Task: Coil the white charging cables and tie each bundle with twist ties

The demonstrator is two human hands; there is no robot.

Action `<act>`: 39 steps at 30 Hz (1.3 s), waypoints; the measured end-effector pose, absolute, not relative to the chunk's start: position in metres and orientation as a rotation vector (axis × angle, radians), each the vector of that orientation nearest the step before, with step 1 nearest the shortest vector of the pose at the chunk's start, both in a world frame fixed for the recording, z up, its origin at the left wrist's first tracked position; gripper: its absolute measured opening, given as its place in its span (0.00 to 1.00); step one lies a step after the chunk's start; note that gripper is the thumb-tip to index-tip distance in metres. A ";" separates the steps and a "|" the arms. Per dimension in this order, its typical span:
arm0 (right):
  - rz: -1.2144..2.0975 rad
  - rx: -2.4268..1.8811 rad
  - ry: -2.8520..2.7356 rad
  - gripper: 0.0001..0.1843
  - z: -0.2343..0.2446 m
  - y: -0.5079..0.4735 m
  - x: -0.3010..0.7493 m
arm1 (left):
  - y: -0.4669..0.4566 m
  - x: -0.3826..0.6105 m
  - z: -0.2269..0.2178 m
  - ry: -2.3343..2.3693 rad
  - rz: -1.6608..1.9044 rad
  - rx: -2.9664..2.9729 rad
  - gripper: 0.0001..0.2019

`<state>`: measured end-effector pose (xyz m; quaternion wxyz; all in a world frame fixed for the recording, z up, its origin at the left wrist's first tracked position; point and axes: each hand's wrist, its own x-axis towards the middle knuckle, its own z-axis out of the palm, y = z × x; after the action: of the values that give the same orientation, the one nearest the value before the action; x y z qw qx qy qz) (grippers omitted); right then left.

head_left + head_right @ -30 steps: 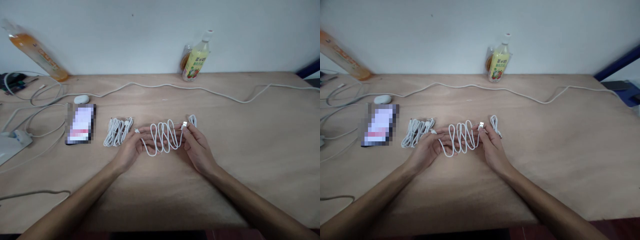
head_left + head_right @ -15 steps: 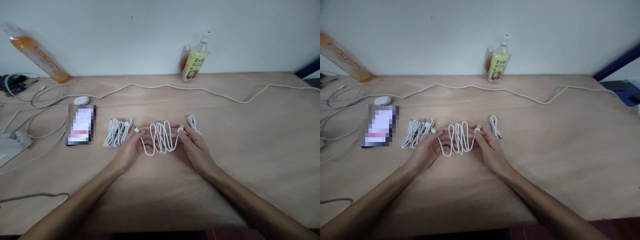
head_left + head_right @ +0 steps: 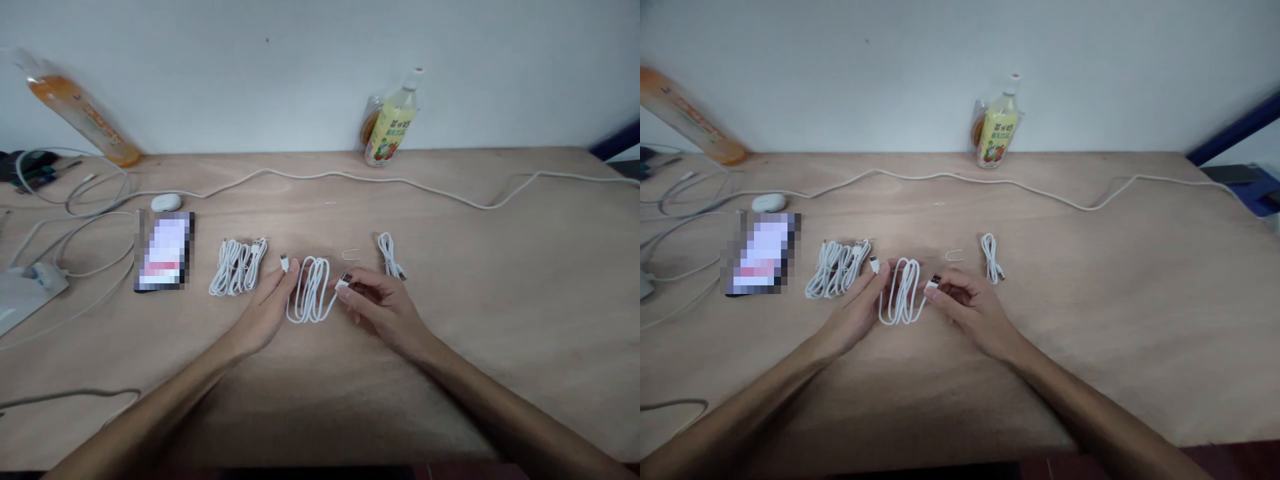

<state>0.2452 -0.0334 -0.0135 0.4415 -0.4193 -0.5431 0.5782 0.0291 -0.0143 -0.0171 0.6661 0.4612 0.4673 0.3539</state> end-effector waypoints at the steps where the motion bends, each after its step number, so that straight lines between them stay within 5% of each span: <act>1: 1.474 -1.028 -1.348 0.15 -0.012 -0.034 0.245 | -0.015 0.029 -0.015 1.056 0.796 1.056 0.34; 7: 1.607 -0.973 -1.394 0.13 -0.013 -0.040 0.244 | -0.017 0.031 0.000 0.922 0.697 1.091 0.37; 18: 1.367 -1.069 -1.476 0.16 -0.021 -0.048 0.241 | -0.017 0.031 0.001 0.813 0.618 1.186 0.43; 23: 1.214 -1.052 -1.589 0.24 -0.027 -0.054 0.241 | -0.016 0.030 -0.005 0.813 0.643 1.380 0.28; 25: 1.125 -1.036 -1.684 0.22 -0.028 -0.054 0.242 | -0.018 0.029 -0.006 0.829 0.614 1.426 0.28; 30: 0.673 -0.991 -1.976 0.20 -0.027 -0.048 0.244 | -0.026 0.026 -0.009 0.896 0.508 1.344 0.46; 34: 0.429 -0.876 -2.115 0.26 -0.026 -0.045 0.245 | -0.029 0.024 -0.012 0.873 0.496 1.422 0.45; 39: 0.086 -0.784 -2.279 0.16 -0.021 -0.045 0.242 | -0.034 0.026 -0.016 0.770 0.566 1.589 0.46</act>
<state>0.2424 -0.0453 -0.0213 0.3568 -0.3035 -0.8829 0.0332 0.0259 -0.0339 -0.0161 0.6002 0.6854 0.3321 0.2442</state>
